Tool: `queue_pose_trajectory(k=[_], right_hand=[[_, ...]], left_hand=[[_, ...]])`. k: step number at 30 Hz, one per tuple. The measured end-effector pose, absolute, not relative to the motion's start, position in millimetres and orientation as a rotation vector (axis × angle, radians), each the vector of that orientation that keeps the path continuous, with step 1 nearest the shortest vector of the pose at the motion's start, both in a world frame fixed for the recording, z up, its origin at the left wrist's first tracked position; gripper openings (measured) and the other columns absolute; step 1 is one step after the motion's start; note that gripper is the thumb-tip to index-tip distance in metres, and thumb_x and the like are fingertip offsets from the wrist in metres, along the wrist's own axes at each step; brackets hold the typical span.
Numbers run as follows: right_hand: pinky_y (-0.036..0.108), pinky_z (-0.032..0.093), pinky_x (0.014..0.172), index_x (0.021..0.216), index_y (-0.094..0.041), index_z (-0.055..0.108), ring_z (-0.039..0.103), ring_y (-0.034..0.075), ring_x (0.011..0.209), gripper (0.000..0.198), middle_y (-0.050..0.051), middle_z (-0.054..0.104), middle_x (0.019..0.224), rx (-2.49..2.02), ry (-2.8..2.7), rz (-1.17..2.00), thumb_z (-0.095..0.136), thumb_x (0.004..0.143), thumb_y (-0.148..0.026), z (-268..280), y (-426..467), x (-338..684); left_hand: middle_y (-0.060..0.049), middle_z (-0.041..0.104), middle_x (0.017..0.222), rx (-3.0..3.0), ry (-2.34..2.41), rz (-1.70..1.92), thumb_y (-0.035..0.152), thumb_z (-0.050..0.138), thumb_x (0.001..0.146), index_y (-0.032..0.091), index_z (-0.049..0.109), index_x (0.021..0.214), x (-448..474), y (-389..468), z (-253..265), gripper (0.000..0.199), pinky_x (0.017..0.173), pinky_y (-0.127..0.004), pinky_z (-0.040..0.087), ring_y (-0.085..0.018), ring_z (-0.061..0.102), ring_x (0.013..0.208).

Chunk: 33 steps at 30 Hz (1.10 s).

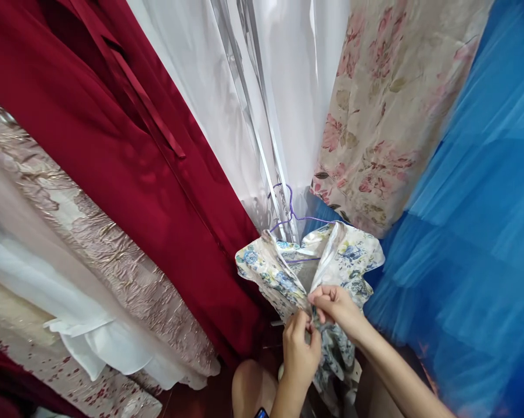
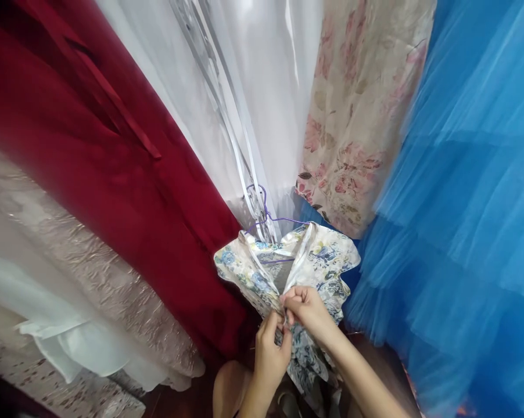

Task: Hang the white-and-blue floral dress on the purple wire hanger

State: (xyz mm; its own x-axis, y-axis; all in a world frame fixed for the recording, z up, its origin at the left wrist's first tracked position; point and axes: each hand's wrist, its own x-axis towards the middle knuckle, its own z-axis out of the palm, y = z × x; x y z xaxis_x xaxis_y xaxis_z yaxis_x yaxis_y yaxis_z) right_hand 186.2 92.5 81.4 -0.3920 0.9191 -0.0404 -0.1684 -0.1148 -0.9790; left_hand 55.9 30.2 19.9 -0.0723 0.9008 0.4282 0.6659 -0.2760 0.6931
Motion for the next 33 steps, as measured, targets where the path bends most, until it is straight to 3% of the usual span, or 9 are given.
queue_pose_trajectory(k=[7,13,18,20,23,25,27,29,33], right_hand=[[0.026,0.014,0.041,0.043,-0.017,0.057,0.025,0.006,0.034,0.043,-0.005,0.041,0.033,-0.799,-1.368,1.444,0.067,0.079,-0.039,149,152,175],[0.024,0.017,0.04,0.047,-0.018,0.054,0.029,0.006,0.037,0.038,-0.003,0.052,0.041,-0.764,-1.274,1.354,0.071,0.074,-0.039,184,162,171],[0.022,0.024,0.041,0.069,-0.017,0.061,0.036,0.007,0.037,0.026,-0.004,0.058,0.043,-0.771,-1.294,1.332,0.07,0.078,-0.04,176,147,172],[0.022,0.027,0.044,0.072,-0.017,0.06,0.04,0.008,0.039,0.025,-0.005,0.058,0.044,-0.749,-1.352,1.304,0.068,0.08,-0.039,172,141,175],[0.022,0.031,0.046,0.073,-0.018,0.059,0.043,0.008,0.04,0.024,-0.005,0.059,0.046,-0.735,-1.424,1.249,0.066,0.083,-0.038,170,136,179],[0.022,0.032,0.046,0.074,-0.018,0.058,0.044,0.01,0.041,0.023,-0.004,0.059,0.047,-0.74,-1.456,1.233,0.065,0.083,-0.038,168,136,179],[0.023,0.031,0.045,0.075,-0.019,0.055,0.043,0.01,0.04,0.023,-0.006,0.055,0.046,-0.742,-1.468,1.213,0.064,0.084,-0.039,163,140,177],[0.022,0.027,0.043,0.074,-0.021,0.051,0.038,0.01,0.039,0.024,-0.009,0.047,0.045,-0.743,-1.47,1.165,0.061,0.086,-0.04,154,145,174],[0.023,0.023,0.046,0.071,-0.022,0.046,0.034,0.01,0.044,0.026,-0.009,0.039,0.05,-0.808,-1.54,1.026,0.058,0.088,-0.039,126,150,170]], left_hand=[[-0.003,0.06,0.091,2.253,1.79,0.673,0.005,0.043,0.079,0.023,0.051,0.09,51,27,66,0.023,0.066,-0.028,0.035,-0.019,0.056,0.081],[-0.007,0.064,0.1,2.364,1.734,0.409,0.007,0.047,0.076,0.023,0.056,0.108,57,23,58,0.037,0.069,-0.031,0.04,-0.025,0.061,0.087],[-0.002,0.066,0.082,2.178,1.599,0.762,0.017,0.049,0.089,0.023,0.063,0.095,47,41,75,0.017,0.068,-0.027,0.042,-0.019,0.062,0.075],[-0.001,0.065,0.077,2.023,1.616,1.111,0.026,0.05,0.094,0.023,0.063,0.108,38,57,104,0.02,0.07,-0.027,0.044,-0.017,0.061,0.072],[-0.002,0.066,0.083,1.964,1.549,1.444,0.029,0.046,0.097,0.024,0.049,0.137,27,84,152,0.04,0.074,-0.026,0.046,-0.016,0.062,0.075],[-0.001,0.066,0.083,2.081,1.5,1.363,0.03,0.047,0.097,0.025,0.058,0.128,25,99,175,0.033,0.072,-0.025,0.045,-0.015,0.062,0.075],[-0.001,0.066,0.08,2.168,1.466,1.285,0.031,0.049,0.096,0.022,0.067,0.108,27,108,188,0.023,0.069,-0.024,0.045,-0.015,0.061,0.073],[-0.002,0.066,0.079,2.173,1.433,1.332,0.031,0.051,0.095,0.02,0.067,0.094,31,113,192,0.02,0.069,-0.024,0.045,-0.016,0.062,0.074],[-0.001,0.066,0.078,1.938,1.438,1.677,0.033,0.054,0.094,0.019,0.065,0.091,20,122,195,0.019,0.072,-0.023,0.047,-0.015,0.064,0.075]])
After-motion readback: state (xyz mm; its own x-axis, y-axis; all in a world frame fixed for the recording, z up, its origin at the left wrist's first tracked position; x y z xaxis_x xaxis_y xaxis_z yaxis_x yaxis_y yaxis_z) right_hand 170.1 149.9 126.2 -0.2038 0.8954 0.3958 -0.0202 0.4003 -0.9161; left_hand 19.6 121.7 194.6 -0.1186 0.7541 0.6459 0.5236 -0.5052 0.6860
